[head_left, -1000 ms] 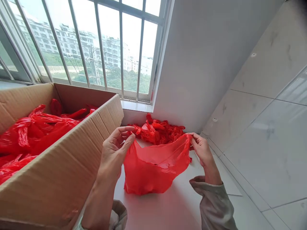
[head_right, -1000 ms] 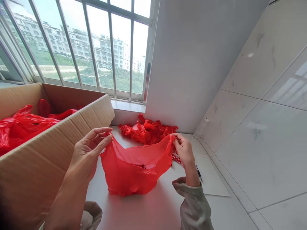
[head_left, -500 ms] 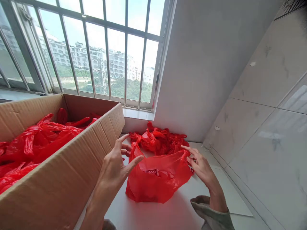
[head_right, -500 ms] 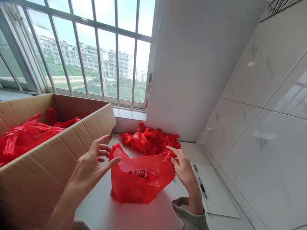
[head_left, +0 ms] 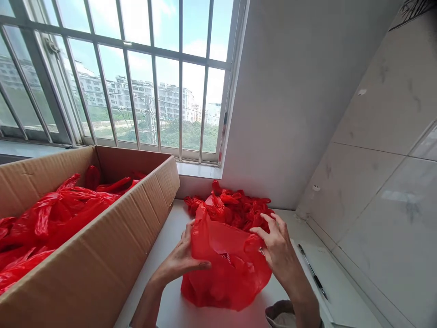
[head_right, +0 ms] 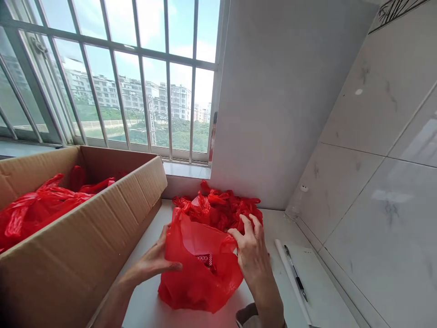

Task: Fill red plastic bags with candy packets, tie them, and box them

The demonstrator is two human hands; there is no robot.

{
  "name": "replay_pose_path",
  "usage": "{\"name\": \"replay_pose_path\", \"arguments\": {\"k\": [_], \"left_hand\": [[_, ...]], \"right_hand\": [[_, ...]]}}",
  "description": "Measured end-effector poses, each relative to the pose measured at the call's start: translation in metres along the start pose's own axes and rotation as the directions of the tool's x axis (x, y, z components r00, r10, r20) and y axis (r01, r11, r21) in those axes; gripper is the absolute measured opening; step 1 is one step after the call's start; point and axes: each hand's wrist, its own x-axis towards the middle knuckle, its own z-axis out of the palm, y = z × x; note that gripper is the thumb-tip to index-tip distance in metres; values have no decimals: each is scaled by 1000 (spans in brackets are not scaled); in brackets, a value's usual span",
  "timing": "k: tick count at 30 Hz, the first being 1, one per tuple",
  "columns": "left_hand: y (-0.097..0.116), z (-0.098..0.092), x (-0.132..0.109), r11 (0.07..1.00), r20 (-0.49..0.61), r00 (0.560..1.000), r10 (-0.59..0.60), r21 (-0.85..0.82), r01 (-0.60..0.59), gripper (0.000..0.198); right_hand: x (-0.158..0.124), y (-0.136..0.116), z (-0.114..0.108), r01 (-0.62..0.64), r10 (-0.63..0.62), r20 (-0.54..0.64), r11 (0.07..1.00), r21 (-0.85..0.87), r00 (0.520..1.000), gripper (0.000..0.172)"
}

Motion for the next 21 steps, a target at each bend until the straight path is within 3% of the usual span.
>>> {"name": "replay_pose_path", "arguments": {"k": [2, 5, 8, 11, 13, 15, 18, 21], "left_hand": [[12, 3, 6, 997, 40, 999, -14, -76, 17, 77], [31, 6, 9, 974, 108, 994, 10, -226, 15, 42], [42, 11, 11, 878, 98, 995, 29, -479, 21, 33], [44, 17, 15, 692, 1, 999, -45, -721, 32, 35], [44, 20, 19, 617, -26, 990, -142, -784, 68, 46], [45, 23, 23, 600, -9, 968, -249, -786, 147, 54], [48, 26, 24, 631, -30, 928, -371, -742, 228, 49], [54, 27, 19, 753, -106, 929, -355, -621, 217, 38]], "right_hand": [[6, -4, -2, 35, -36, 13, 996, 85, 999, 38], [16, -6, -14, -4, 3, 4, 950, 313, 1000, 28], [25, -10, -19, -84, 130, -43, 824, 561, 991, 20], [32, -15, -9, -117, 310, -58, 514, 850, 949, 4], [35, -18, 2, -140, 392, 33, 250, 958, 919, 9], [36, -19, 13, -203, 406, 157, 73, 977, 901, 11], [37, -16, 19, -239, 440, 201, 32, 970, 875, 23], [35, -8, 10, -213, 429, 130, 152, 965, 894, 29]]}}
